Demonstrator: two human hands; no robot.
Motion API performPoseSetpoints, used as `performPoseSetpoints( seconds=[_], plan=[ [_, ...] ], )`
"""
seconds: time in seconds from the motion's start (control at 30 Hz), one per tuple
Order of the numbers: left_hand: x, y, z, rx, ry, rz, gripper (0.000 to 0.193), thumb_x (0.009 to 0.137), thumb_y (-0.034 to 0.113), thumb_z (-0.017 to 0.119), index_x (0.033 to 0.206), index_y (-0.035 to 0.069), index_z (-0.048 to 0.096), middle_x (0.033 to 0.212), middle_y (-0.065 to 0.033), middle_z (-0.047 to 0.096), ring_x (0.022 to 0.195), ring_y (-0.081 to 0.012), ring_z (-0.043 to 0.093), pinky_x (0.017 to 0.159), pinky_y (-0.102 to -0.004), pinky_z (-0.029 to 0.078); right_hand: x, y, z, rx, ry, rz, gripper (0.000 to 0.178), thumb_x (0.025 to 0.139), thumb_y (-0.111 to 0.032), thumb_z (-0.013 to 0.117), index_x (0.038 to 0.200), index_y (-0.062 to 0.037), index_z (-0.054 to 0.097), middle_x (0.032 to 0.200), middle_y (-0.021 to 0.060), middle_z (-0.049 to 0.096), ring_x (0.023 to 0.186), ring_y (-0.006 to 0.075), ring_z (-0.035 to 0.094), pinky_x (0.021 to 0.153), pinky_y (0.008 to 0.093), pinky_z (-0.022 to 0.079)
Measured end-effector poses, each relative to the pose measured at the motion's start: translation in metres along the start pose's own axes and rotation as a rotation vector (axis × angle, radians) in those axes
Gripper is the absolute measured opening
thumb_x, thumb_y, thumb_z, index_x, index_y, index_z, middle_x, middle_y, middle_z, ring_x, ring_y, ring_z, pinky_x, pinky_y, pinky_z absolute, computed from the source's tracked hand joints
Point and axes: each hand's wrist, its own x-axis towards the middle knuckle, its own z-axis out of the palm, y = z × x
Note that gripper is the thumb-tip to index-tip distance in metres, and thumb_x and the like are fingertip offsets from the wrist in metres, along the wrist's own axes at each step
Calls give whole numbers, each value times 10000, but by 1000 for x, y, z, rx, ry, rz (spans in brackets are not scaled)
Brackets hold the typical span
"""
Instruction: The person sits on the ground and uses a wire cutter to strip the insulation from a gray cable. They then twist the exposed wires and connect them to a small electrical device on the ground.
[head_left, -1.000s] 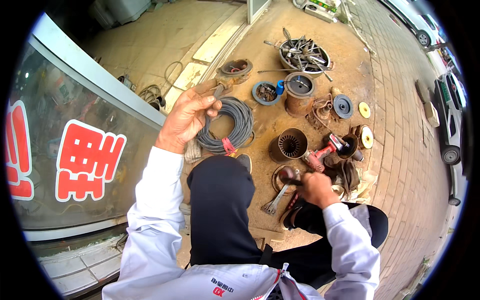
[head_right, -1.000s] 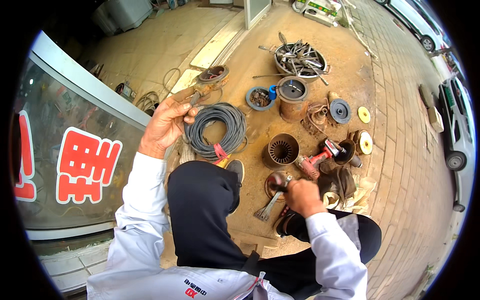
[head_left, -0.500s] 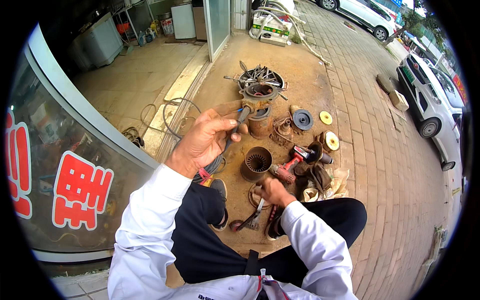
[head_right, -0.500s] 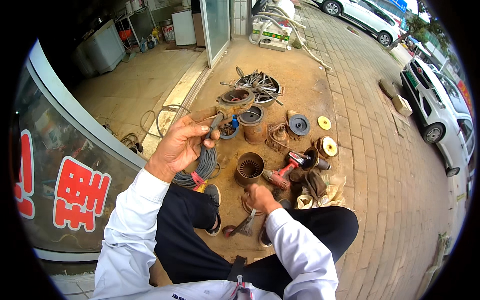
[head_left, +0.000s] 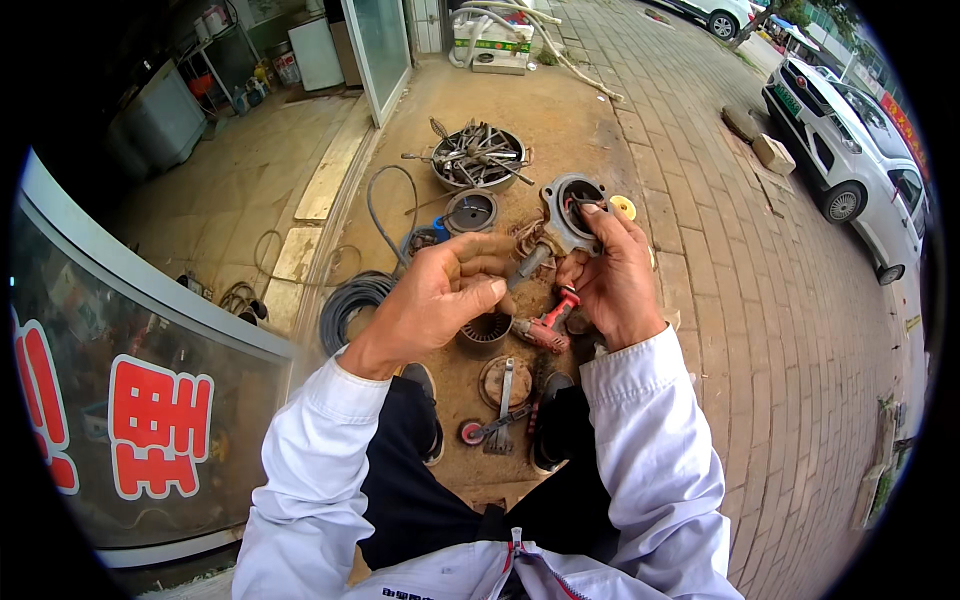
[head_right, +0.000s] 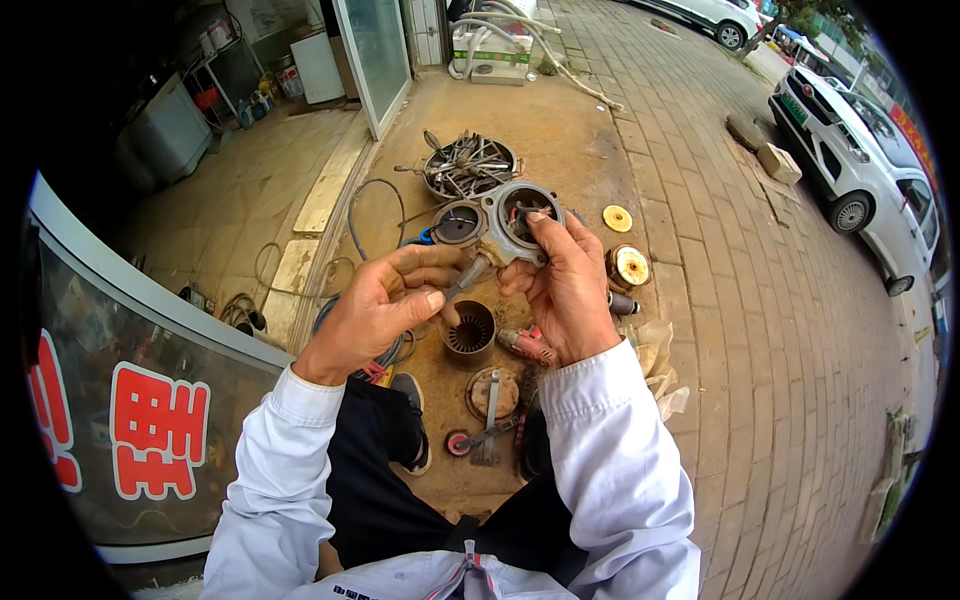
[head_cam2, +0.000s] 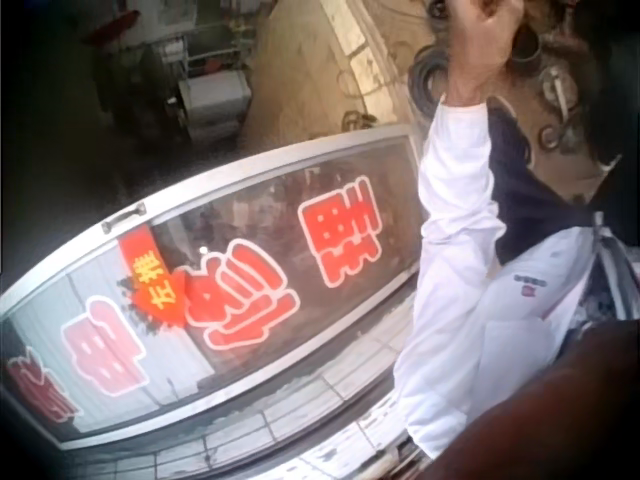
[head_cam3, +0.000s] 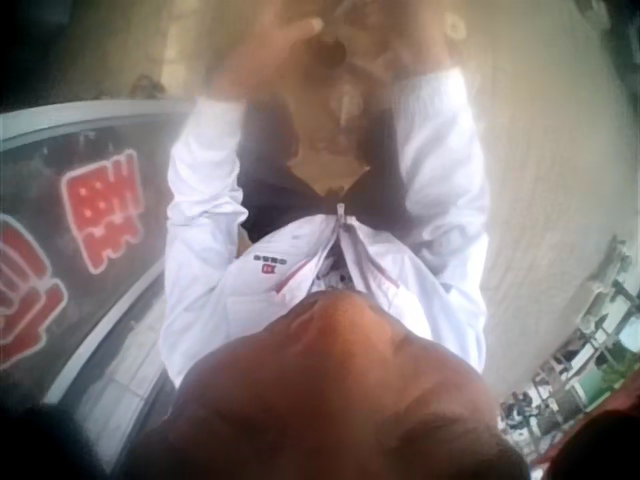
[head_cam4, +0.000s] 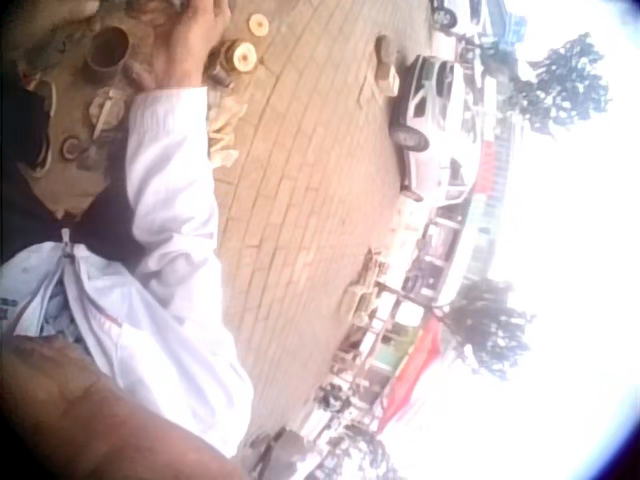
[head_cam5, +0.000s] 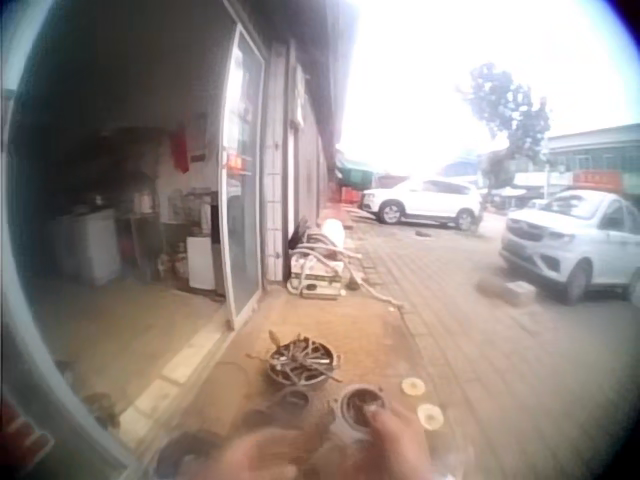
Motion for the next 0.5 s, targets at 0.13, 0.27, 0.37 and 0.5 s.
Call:
performPoseSetpoints(
  seconds=[0.13, 0.27, 0.37, 0.5],
  plan=[
    [2, 11, 6, 429, 60, -32, 320, 924, 128, 713, 1196, -35, 670, 1046, -100, 725, 887, -124, 659, 778, -285, 514, 6, -12, -16, 123, 115, -14, 188, 1019, -143, 537, 1097, 26, 563, 907, 138, 674, 506, 252, 651, 430, 340, 565],
    [10, -2, 14, 625, 141, 205, 209, 902, 114, 745, 1062, -19, 734, 886, -91, 738, 800, -119, 659, 731, -298, 508, 7, -18, -26, 179, 168, -9, 185, 1027, -152, 512, 1100, 10, 562, 901, 137, 672, 498, 259, 645, 436, 357, 564],
    [13, -3, 19, 704, 166, 301, 198, 893, 92, 750, 1055, -21, 738, 877, -105, 732, 765, -137, 662, 688, -299, 505, 4, -22, -32, 191, 206, -20, 179, 1028, -151, 498, 1094, 3, 561, 883, 135, 667, 494, 262, 641, 434, 361, 558],
    [13, -2, 24, 702, 159, 250, 205, 891, 80, 753, 1065, -27, 737, 843, -99, 713, 716, -132, 640, 646, -299, 494, 3, -23, -35, 179, 217, -36, 168, 1031, -144, 480, 1089, -3, 552, 858, 133, 662, 491, 260, 637, 426, 355, 548]
  ],
)
